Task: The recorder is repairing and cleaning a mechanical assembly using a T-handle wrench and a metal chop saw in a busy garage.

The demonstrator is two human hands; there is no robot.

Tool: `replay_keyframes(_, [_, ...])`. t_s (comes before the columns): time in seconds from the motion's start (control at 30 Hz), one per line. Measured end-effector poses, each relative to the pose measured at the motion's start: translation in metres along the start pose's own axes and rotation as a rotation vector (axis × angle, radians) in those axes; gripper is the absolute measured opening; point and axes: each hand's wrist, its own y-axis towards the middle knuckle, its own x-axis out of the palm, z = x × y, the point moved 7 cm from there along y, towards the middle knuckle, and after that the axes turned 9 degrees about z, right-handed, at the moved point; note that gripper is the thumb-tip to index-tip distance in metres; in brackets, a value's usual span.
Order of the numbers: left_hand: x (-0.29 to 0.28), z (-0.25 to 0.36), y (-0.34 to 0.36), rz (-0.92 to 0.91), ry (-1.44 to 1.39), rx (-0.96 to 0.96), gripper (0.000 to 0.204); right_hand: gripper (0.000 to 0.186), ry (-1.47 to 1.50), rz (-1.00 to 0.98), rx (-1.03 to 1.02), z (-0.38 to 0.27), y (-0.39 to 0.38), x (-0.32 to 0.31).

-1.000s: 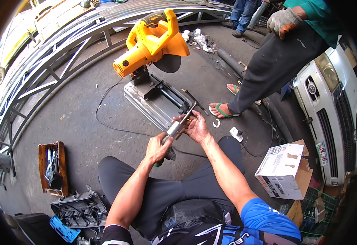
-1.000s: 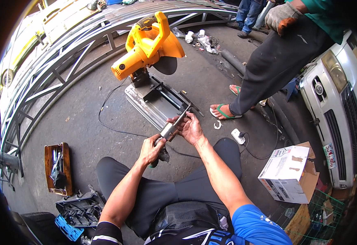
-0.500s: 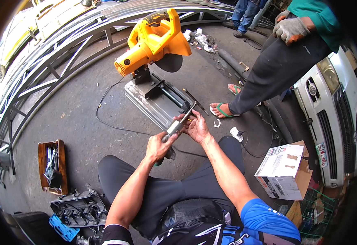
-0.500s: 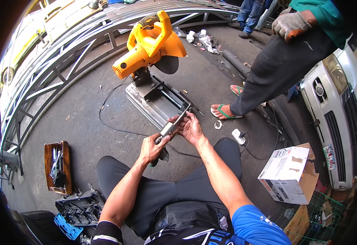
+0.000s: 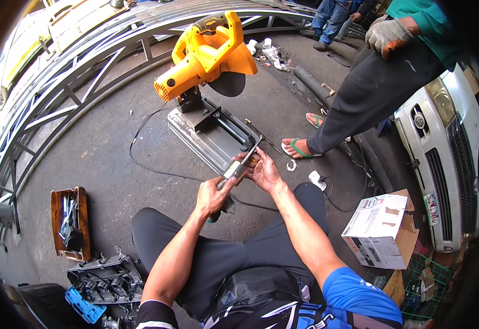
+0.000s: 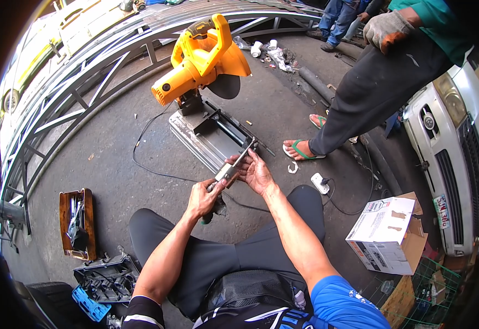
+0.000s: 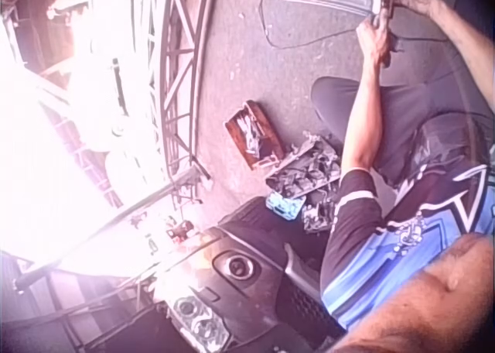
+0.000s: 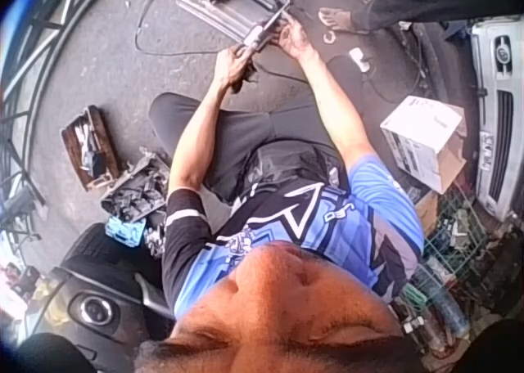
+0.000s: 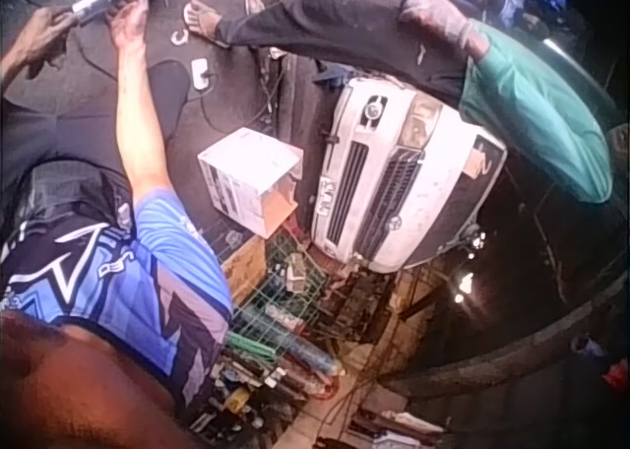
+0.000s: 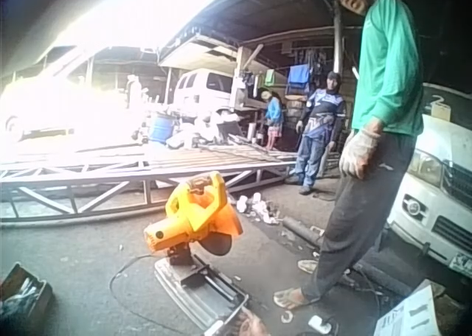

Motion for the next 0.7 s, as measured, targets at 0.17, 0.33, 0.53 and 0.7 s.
replay_keyframes(0.17, [0.0,0.004,-0.003,-0.048,-0.009,-0.032,0.062,0.057,-0.035,-0.005,-0.073,-0.001,-0.002,0.002])
replay_keyframes(0.33, [0.004,0.004,-0.003,-0.055,-0.065,-0.081,0.072,0.05,-0.113,0.113,-0.2,-0.011,-0.002,-0.011])
replay_keyframes(0.53, [0.014,-0.01,0.002,-0.043,-0.126,0.002,0.087,0.052,-0.12,0.133,-0.2,-0.004,-0.004,-0.001])
replay_keyframes(0.7, [0.022,-0.008,-0.003,-0.256,-0.071,-0.107,0.086,0.05,-0.109,0.146,-0.178,-0.001,-0.008,0.006])
